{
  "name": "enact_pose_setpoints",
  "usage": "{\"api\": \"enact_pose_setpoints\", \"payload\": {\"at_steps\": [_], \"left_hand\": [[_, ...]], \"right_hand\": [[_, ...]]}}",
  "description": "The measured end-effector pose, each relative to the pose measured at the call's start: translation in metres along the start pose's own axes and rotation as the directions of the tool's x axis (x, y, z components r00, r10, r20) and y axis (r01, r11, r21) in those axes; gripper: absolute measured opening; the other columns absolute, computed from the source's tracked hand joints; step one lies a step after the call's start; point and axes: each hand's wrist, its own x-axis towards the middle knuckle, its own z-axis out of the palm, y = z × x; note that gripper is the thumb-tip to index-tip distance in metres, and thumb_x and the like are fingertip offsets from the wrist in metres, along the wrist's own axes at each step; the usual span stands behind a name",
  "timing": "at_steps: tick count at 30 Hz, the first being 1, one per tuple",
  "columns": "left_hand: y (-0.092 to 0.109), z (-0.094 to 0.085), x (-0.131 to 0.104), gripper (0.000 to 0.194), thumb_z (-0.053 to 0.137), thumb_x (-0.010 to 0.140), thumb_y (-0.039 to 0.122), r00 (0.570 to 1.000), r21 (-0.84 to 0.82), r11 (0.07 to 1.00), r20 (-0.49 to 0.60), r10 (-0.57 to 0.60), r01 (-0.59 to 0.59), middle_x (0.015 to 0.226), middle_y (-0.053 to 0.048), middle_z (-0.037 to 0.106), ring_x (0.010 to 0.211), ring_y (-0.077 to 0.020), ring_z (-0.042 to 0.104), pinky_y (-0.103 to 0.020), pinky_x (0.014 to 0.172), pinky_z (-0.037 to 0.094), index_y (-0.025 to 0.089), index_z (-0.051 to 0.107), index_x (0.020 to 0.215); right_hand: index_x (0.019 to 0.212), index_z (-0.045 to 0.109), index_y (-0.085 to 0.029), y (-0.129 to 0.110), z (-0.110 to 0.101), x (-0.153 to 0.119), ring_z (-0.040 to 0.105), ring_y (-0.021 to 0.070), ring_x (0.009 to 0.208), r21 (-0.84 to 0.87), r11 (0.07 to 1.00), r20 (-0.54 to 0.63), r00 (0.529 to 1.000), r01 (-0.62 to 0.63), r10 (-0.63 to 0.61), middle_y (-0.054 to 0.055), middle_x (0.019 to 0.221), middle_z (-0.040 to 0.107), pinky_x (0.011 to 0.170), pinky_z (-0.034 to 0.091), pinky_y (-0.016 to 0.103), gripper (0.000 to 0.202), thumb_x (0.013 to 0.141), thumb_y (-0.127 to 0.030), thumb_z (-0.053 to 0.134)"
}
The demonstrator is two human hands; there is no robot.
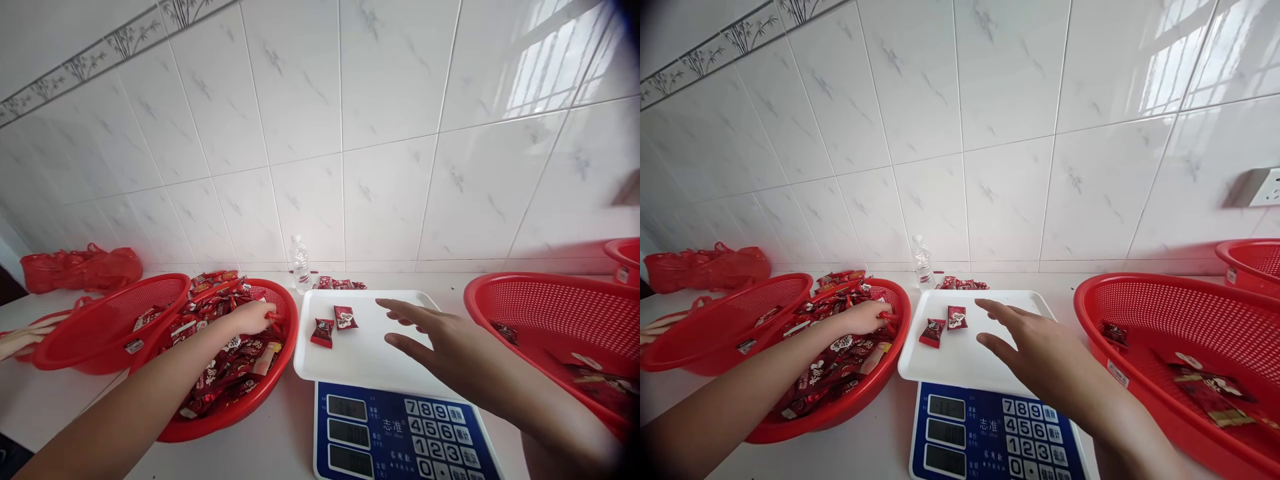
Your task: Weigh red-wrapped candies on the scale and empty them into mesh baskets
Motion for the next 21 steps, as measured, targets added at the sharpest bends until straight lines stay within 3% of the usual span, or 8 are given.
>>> {"api": "enact_pose_setpoints", "payload": {"at_steps": [4, 8, 13, 17, 21], "left_hand": [[0.010, -0.028, -0.009, 0.012, 0.047, 0.079, 0.030, 0.988, -0.031, 0.999, -0.152, -0.032, 0.028, 0.076, 0.000, 0.062, 0.067, -0.0168, 0.056, -0.024, 0.057, 0.036, 0.021, 0.054, 0.077], [0.042, -0.045, -0.015, 0.014, 0.046, 0.080, 0.030, 0.980, -0.204, 0.976, -0.198, 0.032, -0.073, 0.071, 0.002, 0.059, 0.065, -0.0143, 0.054, -0.022, 0.056, 0.035, 0.019, 0.054, 0.081], [0.086, -0.028, -0.012, 0.027, 0.049, 0.080, 0.035, 0.977, -0.329, 0.924, -0.153, 0.151, -0.194, 0.087, -0.002, 0.062, 0.072, -0.0153, 0.057, -0.023, 0.059, 0.040, 0.020, 0.054, 0.102], [0.110, -0.006, -0.003, 0.048, 0.055, 0.079, 0.036, 0.982, -0.388, 0.902, -0.067, 0.176, -0.188, 0.108, -0.009, 0.059, 0.080, -0.0169, 0.059, -0.026, 0.066, 0.044, 0.020, 0.044, 0.123], [0.131, 0.004, 0.005, 0.045, 0.049, 0.085, 0.038, 0.974, -0.580, 0.795, 0.010, 0.225, -0.178, 0.111, -0.008, 0.059, 0.084, -0.0167, 0.061, -0.028, 0.070, 0.047, 0.021, 0.040, 0.126]], "right_hand": [[0.131, 0.045, -0.033, 0.003, 0.003, 0.001, 0.063, 0.0273, 0.097, -0.003, 1.000, 0.070, 0.998, -0.002, 0.002, 0.003, 0.117, 0.064, 0.075, 0.053, 0.044, 0.048, 0.087, -0.052, 0.039], [0.132, 0.044, -0.033, 0.006, 0.007, 0.002, 0.064, 0.0279, 0.095, -0.009, 1.000, 0.092, 0.996, 0.008, -0.007, 0.005, 0.116, 0.065, 0.076, 0.052, 0.045, 0.049, 0.086, -0.052, 0.040], [0.132, 0.045, -0.031, 0.004, 0.009, 0.005, 0.062, 0.0278, 0.101, -0.019, 1.000, 0.159, 0.987, -0.010, 0.013, 0.006, 0.119, 0.063, 0.079, 0.051, 0.044, 0.049, 0.087, -0.048, 0.041], [0.133, 0.043, -0.030, 0.002, 0.010, 0.008, 0.059, 0.0278, 0.105, 0.001, 1.000, 0.233, 0.972, -0.025, 0.024, 0.006, 0.121, 0.061, 0.082, 0.049, 0.045, 0.049, 0.086, -0.044, 0.041], [0.133, 0.043, -0.029, 0.004, 0.014, 0.013, 0.056, 0.0280, 0.110, 0.048, 0.998, 0.308, 0.951, -0.041, 0.024, 0.006, 0.123, 0.060, 0.087, 0.045, 0.044, 0.051, 0.085, -0.042, 0.044]]}}
